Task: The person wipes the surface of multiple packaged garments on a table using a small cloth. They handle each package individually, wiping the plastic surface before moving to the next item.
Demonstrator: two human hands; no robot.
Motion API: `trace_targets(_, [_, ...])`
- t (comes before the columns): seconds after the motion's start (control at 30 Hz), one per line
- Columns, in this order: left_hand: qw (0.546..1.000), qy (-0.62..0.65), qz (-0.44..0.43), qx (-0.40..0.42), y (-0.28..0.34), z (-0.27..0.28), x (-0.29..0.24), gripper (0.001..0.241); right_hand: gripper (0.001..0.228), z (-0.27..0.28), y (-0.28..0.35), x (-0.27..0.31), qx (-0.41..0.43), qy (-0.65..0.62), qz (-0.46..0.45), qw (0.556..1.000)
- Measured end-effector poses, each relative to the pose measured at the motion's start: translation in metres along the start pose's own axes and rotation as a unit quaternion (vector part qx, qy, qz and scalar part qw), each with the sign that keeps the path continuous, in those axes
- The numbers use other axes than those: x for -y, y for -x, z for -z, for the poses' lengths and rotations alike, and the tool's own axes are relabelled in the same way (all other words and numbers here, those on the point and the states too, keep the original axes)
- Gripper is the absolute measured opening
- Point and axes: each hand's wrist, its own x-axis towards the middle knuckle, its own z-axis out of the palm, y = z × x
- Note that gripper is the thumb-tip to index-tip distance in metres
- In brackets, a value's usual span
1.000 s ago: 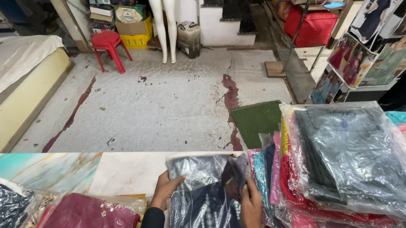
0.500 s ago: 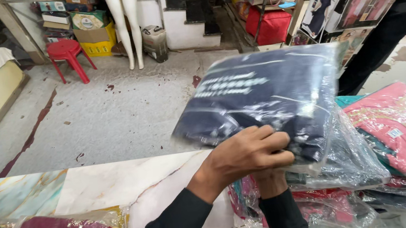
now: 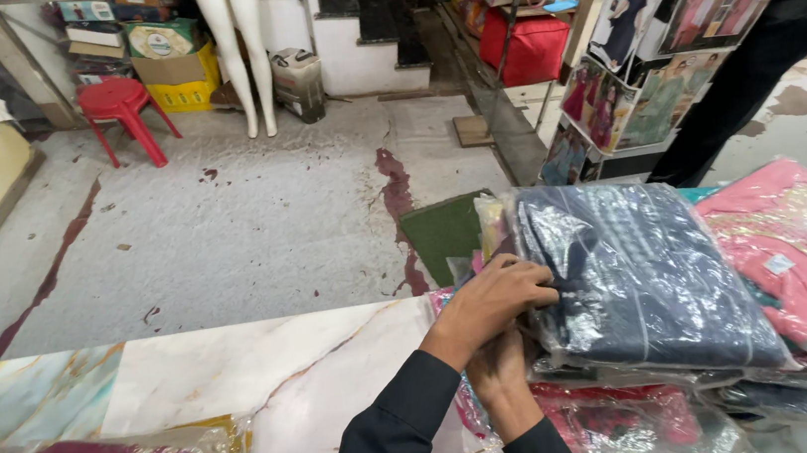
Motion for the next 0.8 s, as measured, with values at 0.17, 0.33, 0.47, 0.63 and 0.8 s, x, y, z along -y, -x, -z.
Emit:
trace_targets(0.17, [0.985,0.051,0.142,-0.089,0.067,0.051,-0.010,0.058,0.035,-0.019,0.011,-0.034,-0.003,0.147,-0.074,0.986])
trace_targets(0.33, [0.847,-0.089,0.503,-0.151,0.191,0.126,-0.041,0.045,0.034,-0.011,0.030,-0.088,0.074,0.560,-0.070,0.822])
trace_targets(0.47, [0.680,-0.226,0.698,0.000,0.284,0.133,-0.071,0.098,0.035,0.019,0.028,-0.111,0.055,0.754,0.105,0.647])
trace_targets(0.63, [0.653,-0.313,0.686,0.069,0.351,0.101,-0.069,0.069,0.041,0.056,0.022,-0.122,0.267,0.820,0.309,0.402])
trace_targets(0.8, [0.726,-0.238,0.643,-0.062,0.363,0.086,-0.055,0.051,0.022,0.071,0.030,-0.108,0.363,0.808,0.266,0.380])
